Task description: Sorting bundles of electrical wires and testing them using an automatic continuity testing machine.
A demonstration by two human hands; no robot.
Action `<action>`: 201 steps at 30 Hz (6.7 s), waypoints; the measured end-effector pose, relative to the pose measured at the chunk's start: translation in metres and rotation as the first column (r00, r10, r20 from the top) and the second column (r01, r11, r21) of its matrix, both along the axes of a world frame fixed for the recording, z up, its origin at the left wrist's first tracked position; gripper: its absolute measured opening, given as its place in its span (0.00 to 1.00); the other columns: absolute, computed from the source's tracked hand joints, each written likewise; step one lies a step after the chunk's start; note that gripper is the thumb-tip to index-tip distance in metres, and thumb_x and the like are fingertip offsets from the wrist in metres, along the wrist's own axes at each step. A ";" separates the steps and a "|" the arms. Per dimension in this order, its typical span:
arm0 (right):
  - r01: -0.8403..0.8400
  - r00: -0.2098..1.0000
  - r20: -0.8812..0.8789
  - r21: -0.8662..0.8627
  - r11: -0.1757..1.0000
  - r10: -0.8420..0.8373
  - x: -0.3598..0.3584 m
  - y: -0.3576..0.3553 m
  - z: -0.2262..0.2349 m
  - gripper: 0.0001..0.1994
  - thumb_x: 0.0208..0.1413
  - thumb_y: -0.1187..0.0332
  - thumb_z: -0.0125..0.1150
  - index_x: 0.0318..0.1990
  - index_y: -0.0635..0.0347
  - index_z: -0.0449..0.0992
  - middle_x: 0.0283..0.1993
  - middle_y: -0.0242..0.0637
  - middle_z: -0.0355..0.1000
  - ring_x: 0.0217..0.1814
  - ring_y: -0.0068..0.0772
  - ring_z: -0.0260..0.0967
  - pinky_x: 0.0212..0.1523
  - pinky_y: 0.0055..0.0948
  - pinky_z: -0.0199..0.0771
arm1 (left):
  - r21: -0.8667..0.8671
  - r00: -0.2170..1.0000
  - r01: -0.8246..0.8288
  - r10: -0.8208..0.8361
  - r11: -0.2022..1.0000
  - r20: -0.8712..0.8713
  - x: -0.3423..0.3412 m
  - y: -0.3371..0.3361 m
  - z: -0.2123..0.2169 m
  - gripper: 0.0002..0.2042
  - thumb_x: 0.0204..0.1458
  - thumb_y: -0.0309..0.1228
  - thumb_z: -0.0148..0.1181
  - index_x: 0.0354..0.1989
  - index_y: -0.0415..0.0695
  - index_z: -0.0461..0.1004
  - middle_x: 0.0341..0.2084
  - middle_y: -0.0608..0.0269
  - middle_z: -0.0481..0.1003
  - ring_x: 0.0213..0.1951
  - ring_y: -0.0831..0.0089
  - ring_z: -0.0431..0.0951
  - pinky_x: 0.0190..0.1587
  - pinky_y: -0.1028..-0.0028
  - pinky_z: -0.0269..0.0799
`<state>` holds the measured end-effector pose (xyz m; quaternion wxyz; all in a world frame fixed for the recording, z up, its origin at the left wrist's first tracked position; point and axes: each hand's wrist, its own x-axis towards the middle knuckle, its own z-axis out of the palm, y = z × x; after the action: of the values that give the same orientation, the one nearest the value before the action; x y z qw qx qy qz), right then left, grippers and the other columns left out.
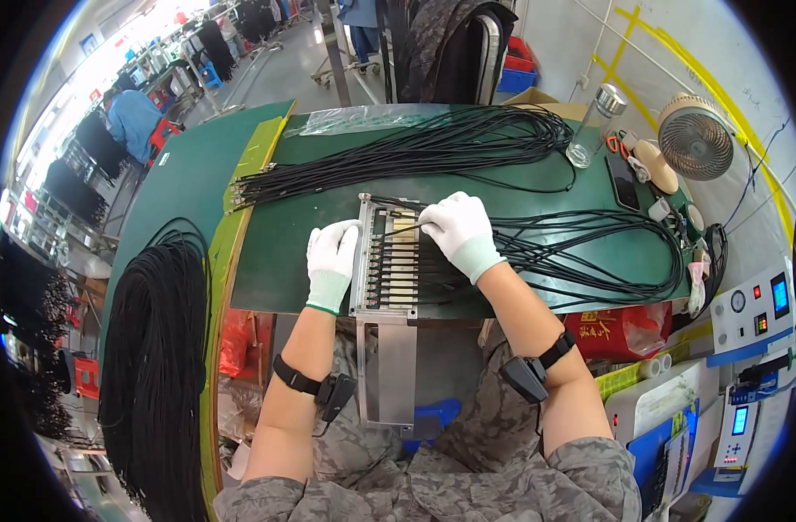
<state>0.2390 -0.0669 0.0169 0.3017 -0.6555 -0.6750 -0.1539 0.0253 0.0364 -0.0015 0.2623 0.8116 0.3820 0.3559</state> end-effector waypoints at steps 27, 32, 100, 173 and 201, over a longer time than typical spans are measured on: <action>0.135 0.892 -0.440 0.043 0.990 -0.103 -0.012 -0.048 -0.001 0.07 0.43 0.58 0.63 0.25 0.47 0.83 0.25 0.31 0.74 0.39 0.41 0.70 0.42 0.38 0.68 | 0.132 0.862 0.415 -0.342 0.900 -0.374 0.014 0.005 -0.004 0.17 0.61 0.34 0.50 0.57 0.44 0.74 0.66 0.42 0.56 0.64 0.50 0.58 0.66 0.60 0.50; 0.223 0.819 -0.559 0.106 0.969 -0.128 0.002 -0.075 -0.012 0.07 0.48 0.61 0.61 0.28 0.52 0.80 0.29 0.36 0.75 0.36 0.43 0.71 0.40 0.40 0.69 | 0.111 0.845 0.443 -0.373 0.890 -0.384 0.015 0.014 -0.009 0.18 0.61 0.34 0.50 0.57 0.43 0.73 0.66 0.42 0.56 0.64 0.50 0.58 0.66 0.61 0.49; 0.445 0.871 0.107 -0.586 0.678 -0.479 0.018 -0.326 -0.046 0.06 0.54 0.68 0.55 0.35 0.53 0.78 0.39 0.38 0.76 0.41 0.37 0.74 0.41 0.32 0.74 | 0.228 0.920 0.313 -0.235 0.922 -0.313 0.031 0.014 -0.032 0.17 0.55 0.50 0.54 0.51 0.67 0.78 0.62 0.49 0.64 0.60 0.46 0.64 0.67 0.51 0.47; 0.247 0.628 -0.747 -0.076 0.966 -0.219 -0.123 -0.199 -0.104 0.18 0.46 0.59 0.59 0.46 0.52 0.76 0.40 0.44 0.75 0.46 0.52 0.70 0.46 0.48 0.70 | 0.144 0.662 0.728 -0.631 0.671 -0.405 0.021 -0.017 0.025 0.19 0.67 0.30 0.37 0.64 0.39 0.62 0.62 0.57 0.66 0.60 0.62 0.67 0.64 0.66 0.55; 0.168 0.120 -0.966 -0.208 0.964 -0.229 -0.109 -0.218 -0.099 0.29 0.50 0.58 0.59 0.59 0.59 0.67 0.57 0.46 0.69 0.60 0.51 0.63 0.60 0.43 0.64 | 0.139 0.794 0.496 -0.383 0.857 -0.473 0.020 0.000 0.018 0.18 0.67 0.36 0.40 0.61 0.48 0.70 0.63 0.43 0.60 0.65 0.52 0.57 0.67 0.63 0.50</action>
<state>0.1298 -0.2846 -0.0824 0.6284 -0.6870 -0.2253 0.2870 0.0455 0.0363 0.0170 0.1408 0.9629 0.1800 0.1433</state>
